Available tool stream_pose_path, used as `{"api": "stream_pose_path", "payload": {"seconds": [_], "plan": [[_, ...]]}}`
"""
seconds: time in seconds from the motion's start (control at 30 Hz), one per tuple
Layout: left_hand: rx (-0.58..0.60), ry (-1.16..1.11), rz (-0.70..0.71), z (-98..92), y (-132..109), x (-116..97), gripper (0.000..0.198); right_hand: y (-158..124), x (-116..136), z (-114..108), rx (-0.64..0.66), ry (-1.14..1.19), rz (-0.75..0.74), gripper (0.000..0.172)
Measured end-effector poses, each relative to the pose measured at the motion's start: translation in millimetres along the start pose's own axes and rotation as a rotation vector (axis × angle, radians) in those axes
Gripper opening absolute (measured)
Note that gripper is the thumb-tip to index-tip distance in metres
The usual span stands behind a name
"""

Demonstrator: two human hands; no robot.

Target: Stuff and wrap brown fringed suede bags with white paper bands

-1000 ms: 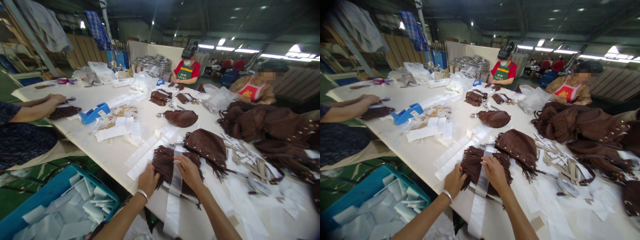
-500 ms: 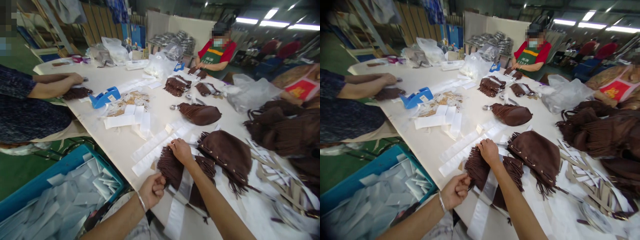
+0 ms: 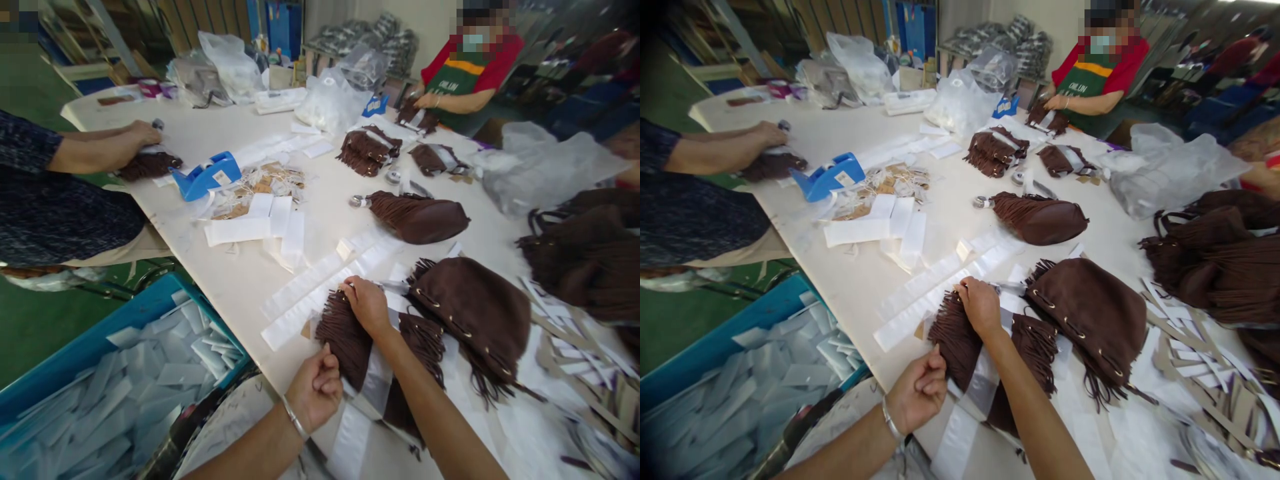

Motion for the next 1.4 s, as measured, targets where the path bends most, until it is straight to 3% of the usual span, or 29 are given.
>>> {"api": "stream_pose_path", "payload": {"seconds": [0.4, 0.7, 0.77, 0.87, 0.93, 1.0, 1.13, 1.23, 1.4], "plan": [[-0.267, 0.365, 0.147, -10.3, -4.8, -18.7, 0.021, 5.9, -10.2, 7.6, -0.003, 0.031, 0.092, 0.027], [-0.349, 0.685, 0.321, -14.4, -12.0, -32.6, 0.021, 4.9, -10.1, 8.5, -0.031, 0.022, 0.096, 0.022], [-0.374, 0.885, 0.457, -16.4, -18.7, -42.1, 0.026, 4.4, -10.0, 7.8, -0.035, 0.023, 0.097, 0.022], [-0.465, 1.345, 0.826, -9.9, -38.9, -58.8, 0.022, 4.0, -10.7, 7.8, -0.035, 0.032, 0.105, 0.022], [-0.515, 1.669, 1.034, -0.5, -48.8, -59.4, 0.017, 3.9, -10.8, 7.9, -0.037, 0.038, 0.105, 0.023], [-0.555, 1.985, 1.150, 9.5, -49.9, -52.9, 0.022, 3.9, -10.6, 7.8, -0.044, 0.041, 0.103, 0.023], [-0.720, 2.409, 1.139, 20.7, -37.6, -44.1, 0.027, 3.6, -9.6, 6.7, -0.060, 0.045, 0.100, 0.023], [-0.803, 2.539, 1.130, 24.8, -30.5, -42.0, 0.023, 3.5, -8.8, 6.2, -0.062, 0.039, 0.098, 0.023], [-0.845, 2.652, 1.190, 26.8, -23.8, -38.4, 0.016, 3.3, -8.6, 7.2, -0.064, 0.041, 0.098, 0.022]]}}
Point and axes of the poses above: each hand's wrist, its own y-axis towards the middle knuckle, its own z-axis out of the palm, x = y × z, the point moved 7 cm from there along y, towards the middle knuckle, and after that the axes turned 9 degrees about -z, right-handed, at the moved point
